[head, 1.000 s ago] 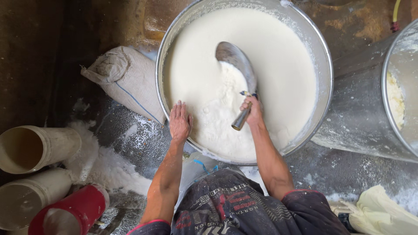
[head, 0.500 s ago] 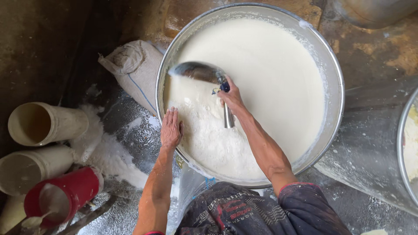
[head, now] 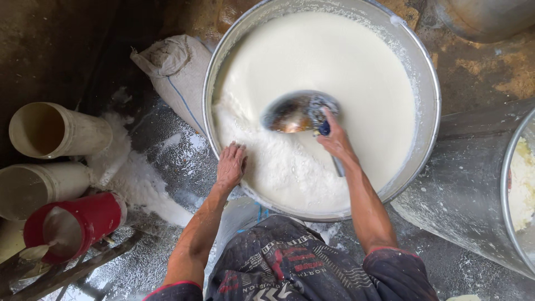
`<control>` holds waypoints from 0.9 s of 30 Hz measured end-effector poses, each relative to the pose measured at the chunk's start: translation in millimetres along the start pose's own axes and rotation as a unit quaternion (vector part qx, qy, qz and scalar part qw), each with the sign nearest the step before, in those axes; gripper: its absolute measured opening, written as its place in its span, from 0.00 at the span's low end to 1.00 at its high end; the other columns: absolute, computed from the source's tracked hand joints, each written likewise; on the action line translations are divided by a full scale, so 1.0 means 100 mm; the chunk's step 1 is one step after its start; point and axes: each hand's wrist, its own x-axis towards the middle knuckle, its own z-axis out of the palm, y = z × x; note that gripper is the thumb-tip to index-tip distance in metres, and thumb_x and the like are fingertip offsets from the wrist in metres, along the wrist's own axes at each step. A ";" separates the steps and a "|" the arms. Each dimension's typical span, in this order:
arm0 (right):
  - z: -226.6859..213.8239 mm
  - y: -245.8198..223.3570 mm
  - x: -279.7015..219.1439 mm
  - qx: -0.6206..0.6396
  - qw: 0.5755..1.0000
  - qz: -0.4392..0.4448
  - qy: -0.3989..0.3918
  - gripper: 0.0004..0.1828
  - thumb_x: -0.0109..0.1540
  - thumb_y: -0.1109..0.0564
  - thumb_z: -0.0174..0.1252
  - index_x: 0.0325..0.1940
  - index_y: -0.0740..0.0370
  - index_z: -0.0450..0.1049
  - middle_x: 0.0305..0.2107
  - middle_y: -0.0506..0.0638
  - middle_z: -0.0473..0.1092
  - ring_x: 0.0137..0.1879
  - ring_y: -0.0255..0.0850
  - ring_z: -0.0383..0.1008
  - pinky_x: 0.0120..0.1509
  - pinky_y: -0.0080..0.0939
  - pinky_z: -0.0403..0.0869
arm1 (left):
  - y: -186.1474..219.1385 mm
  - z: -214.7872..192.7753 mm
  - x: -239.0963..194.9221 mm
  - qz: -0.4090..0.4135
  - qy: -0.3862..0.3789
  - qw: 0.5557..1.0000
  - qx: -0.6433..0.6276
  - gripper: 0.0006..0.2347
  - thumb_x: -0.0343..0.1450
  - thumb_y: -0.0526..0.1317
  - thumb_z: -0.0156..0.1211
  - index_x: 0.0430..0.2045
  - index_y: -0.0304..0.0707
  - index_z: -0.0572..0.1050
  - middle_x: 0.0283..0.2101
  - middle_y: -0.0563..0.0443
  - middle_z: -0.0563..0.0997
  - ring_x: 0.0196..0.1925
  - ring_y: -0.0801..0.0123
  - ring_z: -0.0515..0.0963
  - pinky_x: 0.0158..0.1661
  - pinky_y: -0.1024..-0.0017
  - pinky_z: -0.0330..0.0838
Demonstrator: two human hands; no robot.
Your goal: The person uses a large ladle to stir a thick white mixture in a large metal tub. They repeatedly scoop the mixture and transfer it between two different tubs. The person also moves a red bucket and a woven basket containing grains on the floor.
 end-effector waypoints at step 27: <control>0.87 0.91 -1.73 0.655 0.679 0.160 0.290 0.09 0.58 0.64 0.60 0.40 0.60 0.68 0.21 0.41 0.62 0.24 0.31 0.64 0.29 0.32 0.70 | -0.11 -0.60 -0.75 0.006 0.025 0.997 -0.070 0.26 0.68 0.42 0.67 0.58 0.25 0.71 0.68 0.29 0.66 0.70 0.32 0.62 0.67 0.49 0.57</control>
